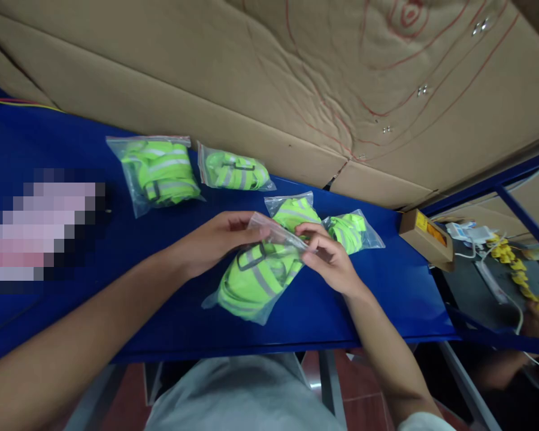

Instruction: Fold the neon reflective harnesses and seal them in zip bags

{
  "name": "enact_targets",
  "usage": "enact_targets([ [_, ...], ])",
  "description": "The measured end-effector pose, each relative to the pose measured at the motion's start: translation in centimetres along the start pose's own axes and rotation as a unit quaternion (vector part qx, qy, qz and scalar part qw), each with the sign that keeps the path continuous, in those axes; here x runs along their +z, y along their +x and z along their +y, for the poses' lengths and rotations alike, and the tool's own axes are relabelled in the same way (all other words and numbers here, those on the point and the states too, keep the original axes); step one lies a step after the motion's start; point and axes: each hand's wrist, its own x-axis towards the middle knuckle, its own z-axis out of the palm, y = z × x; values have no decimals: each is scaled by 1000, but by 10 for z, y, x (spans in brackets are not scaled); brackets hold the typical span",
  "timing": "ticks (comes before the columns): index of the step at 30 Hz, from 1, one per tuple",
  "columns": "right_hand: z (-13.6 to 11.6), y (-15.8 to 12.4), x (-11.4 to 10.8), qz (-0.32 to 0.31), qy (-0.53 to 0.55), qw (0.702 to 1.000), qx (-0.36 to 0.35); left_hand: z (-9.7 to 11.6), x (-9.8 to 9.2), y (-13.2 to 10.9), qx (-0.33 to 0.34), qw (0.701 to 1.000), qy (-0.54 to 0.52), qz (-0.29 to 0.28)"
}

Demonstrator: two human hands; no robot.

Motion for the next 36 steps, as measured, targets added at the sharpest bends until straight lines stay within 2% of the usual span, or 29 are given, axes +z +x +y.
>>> enact_targets([
  [3, 3, 1, -8, 2, 3, 996, 86, -3, 2, 2, -7, 998, -29, 54],
  [6, 6, 3, -12, 27, 79, 986, 142, -3, 8, 2, -5, 990, -78, 114],
  [8, 5, 5, -13, 51, 117, 981, 145, -4, 12, 1, -33, 985, -121, 115],
  [11, 3, 9, -13, 66, 117, 978, 157, -6, 19, 1, -92, 982, -143, 86],
  [16, 8, 8, -11, -4, 97, 966, 239, -7, 21, 1, -107, 981, -129, 95],
  [20, 16, 1, -13, 4, 111, 970, 215, -8, 17, 1, -110, 981, -121, 104],
  [25, 23, -6, -11, -10, 83, 978, 193, -14, 18, 1, -77, 976, -70, 192],
  [28, 26, -8, -10, 5, 48, 991, 127, -15, 23, 2, -83, 965, -81, 234],
  [31, 24, -8, -9, -3, 43, 996, 82, -12, 28, 1, -58, 971, -59, 225],
  [36, 23, -9, -6, -30, 63, 994, 79, -11, 28, -2, -14, 981, 20, 194],
])
